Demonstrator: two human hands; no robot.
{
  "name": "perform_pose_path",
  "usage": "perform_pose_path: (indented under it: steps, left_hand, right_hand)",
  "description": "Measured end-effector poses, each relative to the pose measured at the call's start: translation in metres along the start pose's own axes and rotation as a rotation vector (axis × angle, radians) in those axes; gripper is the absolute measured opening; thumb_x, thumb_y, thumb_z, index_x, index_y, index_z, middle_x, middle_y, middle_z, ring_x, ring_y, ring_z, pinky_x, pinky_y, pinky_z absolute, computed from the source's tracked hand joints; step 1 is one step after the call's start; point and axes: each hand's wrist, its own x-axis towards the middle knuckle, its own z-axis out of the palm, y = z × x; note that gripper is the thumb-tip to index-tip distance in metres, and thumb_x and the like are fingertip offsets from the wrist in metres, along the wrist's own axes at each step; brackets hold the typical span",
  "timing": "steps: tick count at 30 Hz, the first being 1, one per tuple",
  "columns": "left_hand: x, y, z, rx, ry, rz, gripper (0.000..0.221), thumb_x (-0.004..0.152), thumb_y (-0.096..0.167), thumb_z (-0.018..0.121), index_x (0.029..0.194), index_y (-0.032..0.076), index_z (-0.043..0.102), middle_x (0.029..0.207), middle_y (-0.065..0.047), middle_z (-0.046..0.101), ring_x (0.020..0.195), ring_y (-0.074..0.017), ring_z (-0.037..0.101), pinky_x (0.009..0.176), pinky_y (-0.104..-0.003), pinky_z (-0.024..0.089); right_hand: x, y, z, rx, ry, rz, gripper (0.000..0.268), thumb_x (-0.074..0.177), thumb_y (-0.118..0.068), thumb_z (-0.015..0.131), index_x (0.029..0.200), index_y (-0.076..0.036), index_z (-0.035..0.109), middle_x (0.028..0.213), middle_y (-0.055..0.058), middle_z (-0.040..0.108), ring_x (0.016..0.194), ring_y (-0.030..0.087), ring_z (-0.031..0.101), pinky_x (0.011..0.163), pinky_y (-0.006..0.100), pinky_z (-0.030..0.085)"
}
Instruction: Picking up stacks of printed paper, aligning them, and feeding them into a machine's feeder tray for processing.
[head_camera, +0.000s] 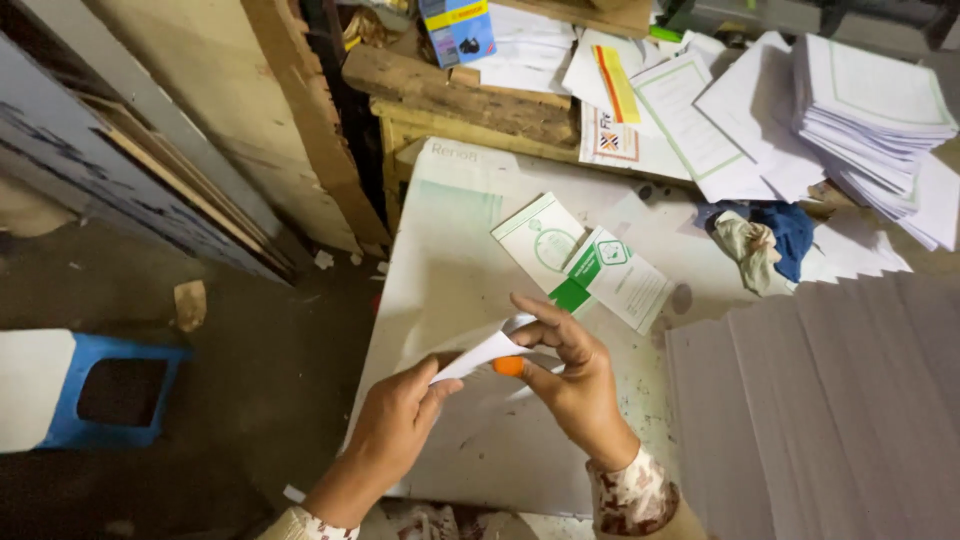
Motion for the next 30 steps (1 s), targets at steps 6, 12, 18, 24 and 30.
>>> perform_pose_path:
  steps: [6,12,18,24,30]
  left_hand:
    - [-0.011,-0.017,0.001,-0.552,0.217,-0.363,0.023,0.090,0.024,0.062,0.097,0.004,0.072,0.066,0.003,0.060,0.058,-0.0060,0.044,0.049,-0.025,0.039]
    - [-0.015,-0.008,-0.011,-0.817,0.309,-0.669,0.036,0.085,0.022,0.060,0.109,-0.003,0.072,0.103,-0.014,0.078,0.092,-0.0194,0.069,0.079,-0.033,0.054]
    - [-0.020,-0.002,-0.009,-1.067,0.396,-0.723,0.048,0.081,0.020,0.057,0.120,-0.008,0.064,0.114,-0.028,0.072,0.100,-0.0360,0.068,0.088,-0.043,0.052]
    - [-0.022,0.007,-0.017,-1.013,0.404,-0.859,0.048,0.081,0.019,0.057,0.121,-0.006,0.065,0.112,-0.030,0.073,0.099,-0.0378,0.068,0.085,-0.044,0.052]
    - [-0.025,0.020,-0.026,-1.170,0.471,-0.880,0.047,0.084,0.013,0.052,0.124,-0.012,0.060,0.115,-0.036,0.068,0.100,-0.0452,0.064,0.085,-0.050,0.049]
  right_hand:
    - [-0.006,-0.017,-0.021,-0.559,0.255,-0.319,0.085,0.064,-0.034,0.081,0.138,-0.009,0.046,0.137,0.014,0.051,0.129,0.029,0.048,0.115,0.047,0.038]
    - [-0.013,0.033,-0.033,0.087,0.287,0.156,0.091,0.057,-0.037,0.082,0.137,-0.008,0.050,0.129,0.009,0.063,0.119,0.023,0.060,0.108,0.039,0.042]
    - [-0.010,0.031,-0.009,0.384,0.321,0.200,0.029,0.081,-0.002,0.069,0.111,-0.003,0.070,0.104,0.009,0.074,0.095,0.019,0.067,0.092,0.035,0.053]
    - [-0.008,0.020,0.000,0.412,0.378,0.186,0.014,0.080,0.002,0.070,0.093,0.000,0.074,0.095,0.013,0.076,0.088,0.023,0.069,0.086,0.035,0.056]
    - [-0.008,0.015,0.006,0.404,0.377,0.178,0.012,0.079,0.002,0.071,0.090,-0.001,0.075,0.093,0.013,0.076,0.086,0.023,0.069,0.085,0.035,0.056]
